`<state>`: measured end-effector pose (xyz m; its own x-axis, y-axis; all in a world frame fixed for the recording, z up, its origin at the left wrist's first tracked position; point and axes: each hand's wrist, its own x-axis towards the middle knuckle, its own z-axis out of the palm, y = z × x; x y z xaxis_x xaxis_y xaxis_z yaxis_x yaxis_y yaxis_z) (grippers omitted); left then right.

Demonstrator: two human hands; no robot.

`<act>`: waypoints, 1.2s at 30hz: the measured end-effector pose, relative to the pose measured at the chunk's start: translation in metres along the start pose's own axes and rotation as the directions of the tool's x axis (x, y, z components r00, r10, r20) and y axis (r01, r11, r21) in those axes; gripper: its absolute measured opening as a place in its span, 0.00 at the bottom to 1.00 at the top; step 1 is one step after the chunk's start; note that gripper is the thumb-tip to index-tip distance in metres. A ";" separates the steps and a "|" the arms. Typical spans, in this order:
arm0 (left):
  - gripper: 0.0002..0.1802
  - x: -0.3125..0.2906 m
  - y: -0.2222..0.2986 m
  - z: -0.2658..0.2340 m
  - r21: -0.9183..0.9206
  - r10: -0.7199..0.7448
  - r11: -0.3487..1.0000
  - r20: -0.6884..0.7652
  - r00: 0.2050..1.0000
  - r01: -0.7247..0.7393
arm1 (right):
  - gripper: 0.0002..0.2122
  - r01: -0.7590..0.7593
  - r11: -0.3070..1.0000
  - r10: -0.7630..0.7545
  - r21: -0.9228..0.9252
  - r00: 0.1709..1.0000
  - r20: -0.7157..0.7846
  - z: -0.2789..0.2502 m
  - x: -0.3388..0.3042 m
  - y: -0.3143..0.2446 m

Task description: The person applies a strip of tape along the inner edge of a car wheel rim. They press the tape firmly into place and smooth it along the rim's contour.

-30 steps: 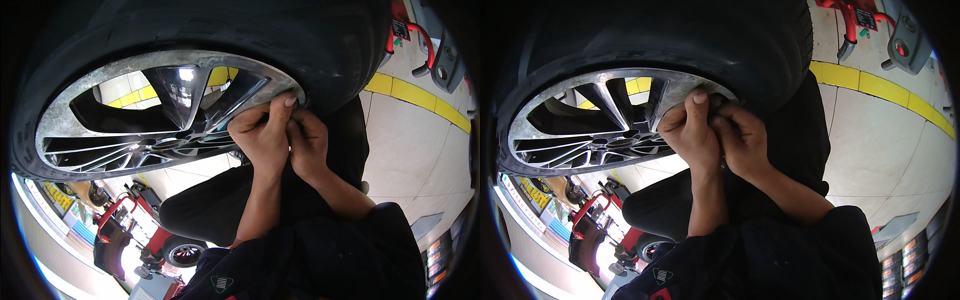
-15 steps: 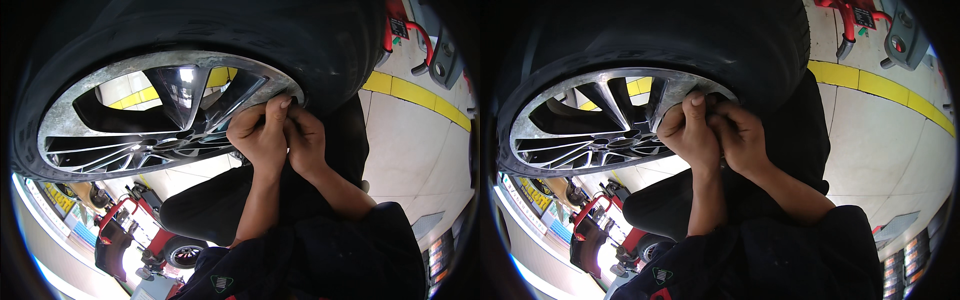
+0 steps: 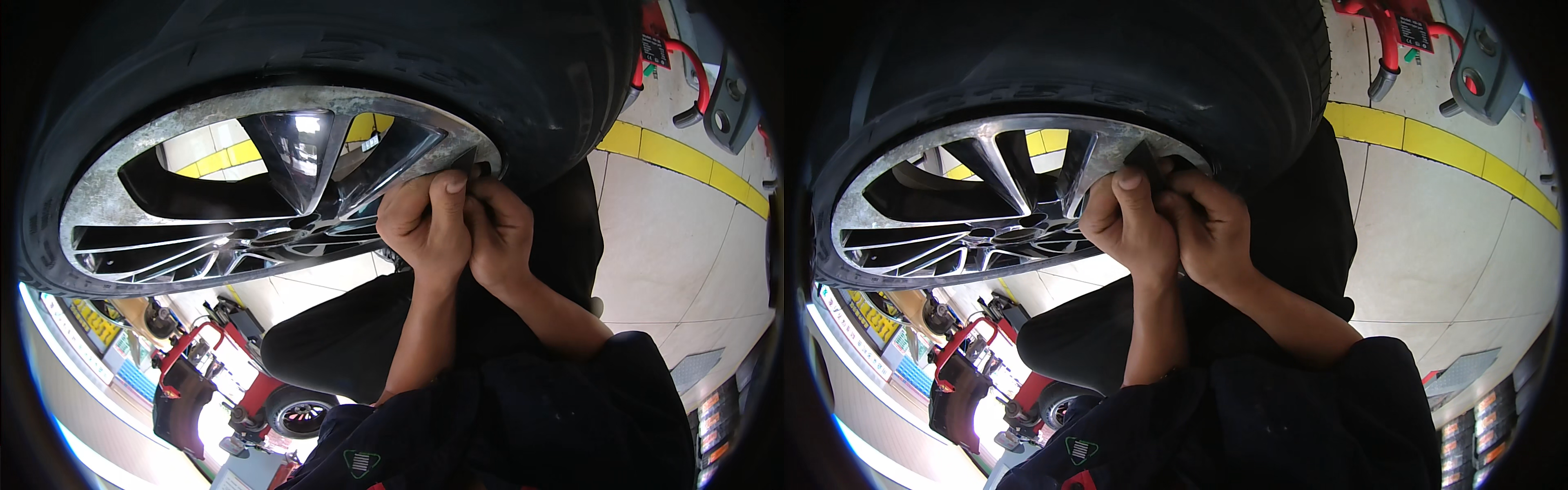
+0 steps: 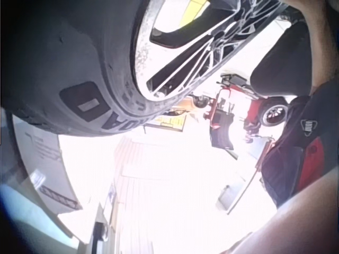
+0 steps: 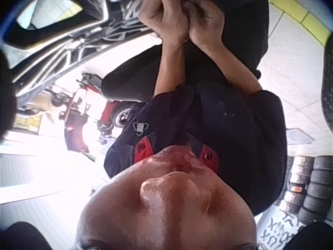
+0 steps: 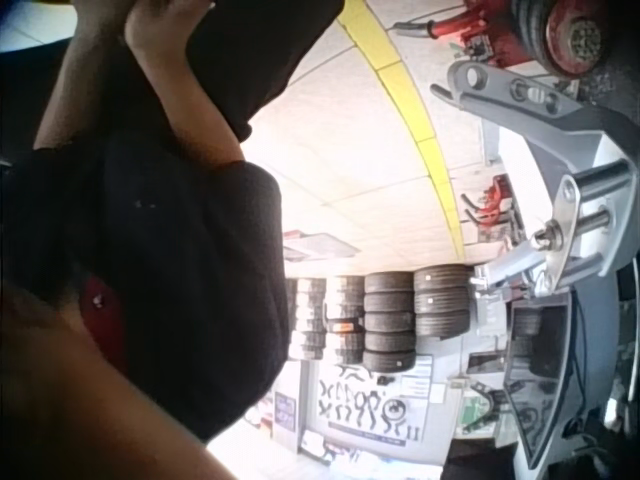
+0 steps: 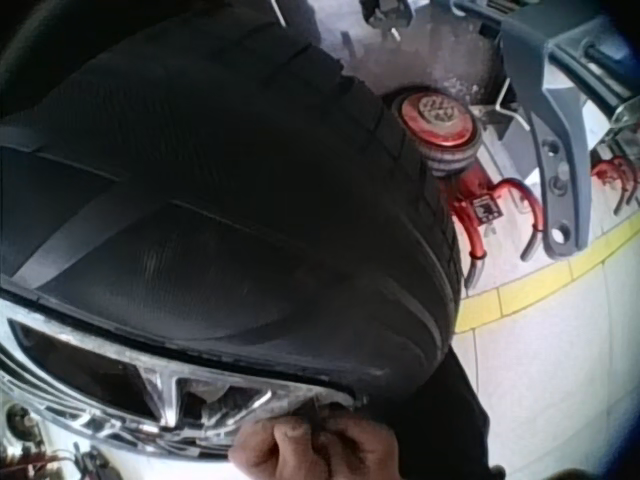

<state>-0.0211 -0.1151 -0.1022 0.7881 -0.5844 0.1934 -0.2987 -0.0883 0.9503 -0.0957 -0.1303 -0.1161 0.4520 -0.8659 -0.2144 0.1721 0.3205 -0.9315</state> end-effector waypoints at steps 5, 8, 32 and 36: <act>0.14 0.001 0.012 0.001 0.090 -0.126 0.988 0.009 0.992 0.125 | 0.03 -0.098 0.992 0.099 0.074 0.995 -0.009 0.001 0.001 -0.002; 0.04 -0.002 0.009 0.001 0.068 -0.138 0.988 -0.053 0.989 0.142 | 0.04 -0.106 0.991 0.106 0.084 0.994 -0.005 0.001 0.002 -0.001; 0.04 -0.002 0.005 0.001 0.130 -0.012 0.991 0.010 1.000 0.011 | 0.04 -0.117 0.993 0.116 0.021 0.993 0.022 -0.007 0.001 0.006; 0.03 -0.005 0.008 0.002 0.099 -0.084 0.991 -0.025 0.996 0.086 | 0.04 -0.311 0.931 0.319 0.189 0.948 -0.010 -0.007 -0.001 0.001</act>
<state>-0.0284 -0.1146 -0.0955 0.8237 -0.5544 0.1192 -0.2817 -0.2176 0.9345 -0.1021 -0.1317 -0.1188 0.4745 -0.7223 -0.5031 0.1848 0.6405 -0.7454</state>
